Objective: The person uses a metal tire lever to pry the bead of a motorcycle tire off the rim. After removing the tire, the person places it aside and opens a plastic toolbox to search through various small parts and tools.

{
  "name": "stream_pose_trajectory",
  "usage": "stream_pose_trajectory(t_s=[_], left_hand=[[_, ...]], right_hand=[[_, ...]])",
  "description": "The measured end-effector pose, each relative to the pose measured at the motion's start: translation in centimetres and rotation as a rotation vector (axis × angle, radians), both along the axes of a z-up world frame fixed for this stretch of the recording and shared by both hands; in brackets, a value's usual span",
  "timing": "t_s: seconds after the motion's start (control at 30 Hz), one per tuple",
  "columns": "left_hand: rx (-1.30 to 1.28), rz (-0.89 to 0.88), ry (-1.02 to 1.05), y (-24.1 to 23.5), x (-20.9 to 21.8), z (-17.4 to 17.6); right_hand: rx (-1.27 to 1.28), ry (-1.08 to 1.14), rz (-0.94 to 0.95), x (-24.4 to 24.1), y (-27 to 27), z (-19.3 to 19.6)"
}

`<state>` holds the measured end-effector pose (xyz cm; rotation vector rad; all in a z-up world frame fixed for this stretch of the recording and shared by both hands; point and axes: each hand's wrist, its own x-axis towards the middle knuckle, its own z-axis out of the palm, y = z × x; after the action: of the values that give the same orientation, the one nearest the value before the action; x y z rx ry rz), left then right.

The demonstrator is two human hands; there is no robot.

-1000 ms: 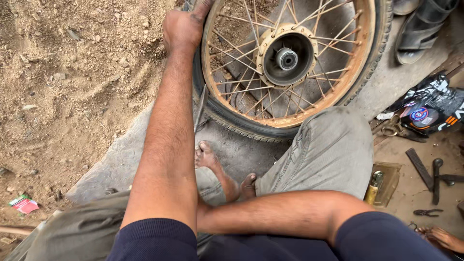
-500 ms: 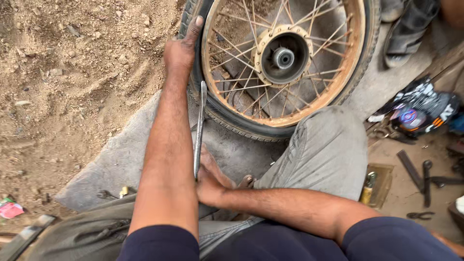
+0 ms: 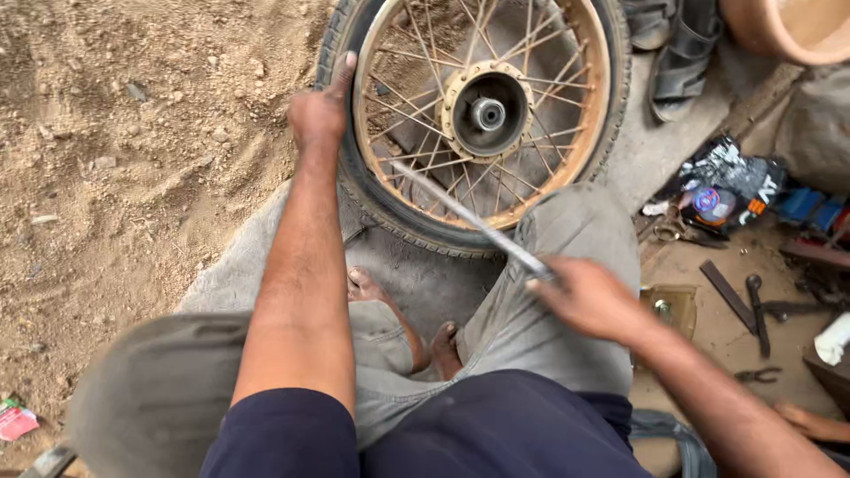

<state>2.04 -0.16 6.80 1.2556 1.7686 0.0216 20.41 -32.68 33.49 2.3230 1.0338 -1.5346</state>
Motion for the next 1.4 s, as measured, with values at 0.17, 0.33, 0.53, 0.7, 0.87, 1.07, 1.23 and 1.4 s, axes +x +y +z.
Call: stream_pose_trajectory(t_s=[0.17,0.33,0.53,0.7,0.87,1.07,1.23,1.4], left_hand=[[-0.058,0.01,-0.083,1.9,1.5,1.2],[0.058,-0.216,-0.079,5.3,5.2,-0.1],[-0.084,-0.125,-0.02,6.0,5.9,1.1],[0.036,-0.317,0.069,6.3,5.6,0.1],[0.223,-0.422,0.181,6.2,4.1,-3.5],[0.255,-0.39,0.089,6.0,4.3,-1.3],[0.31,-0.39,0.092,5.7,3.8,-1.8],[0.382,-0.54,0.187,5.4,3.4,-4.6]], right_hand=[[0.17,-0.257,0.295,4.2,0.1,2.8],[0.244,-0.166,0.41,8.9,1.3,-1.1],[0.042,-0.304,0.641,12.0,5.8,-5.7],[-0.176,-0.195,0.718,15.9,7.8,-10.8],[-0.173,-0.083,0.678,17.1,7.2,-14.8],[-0.279,-0.032,0.818,17.3,7.7,-17.3],[-0.126,-0.018,0.766,16.9,7.4,-17.8],[-0.169,-0.056,0.779,15.2,8.6,-15.8]])
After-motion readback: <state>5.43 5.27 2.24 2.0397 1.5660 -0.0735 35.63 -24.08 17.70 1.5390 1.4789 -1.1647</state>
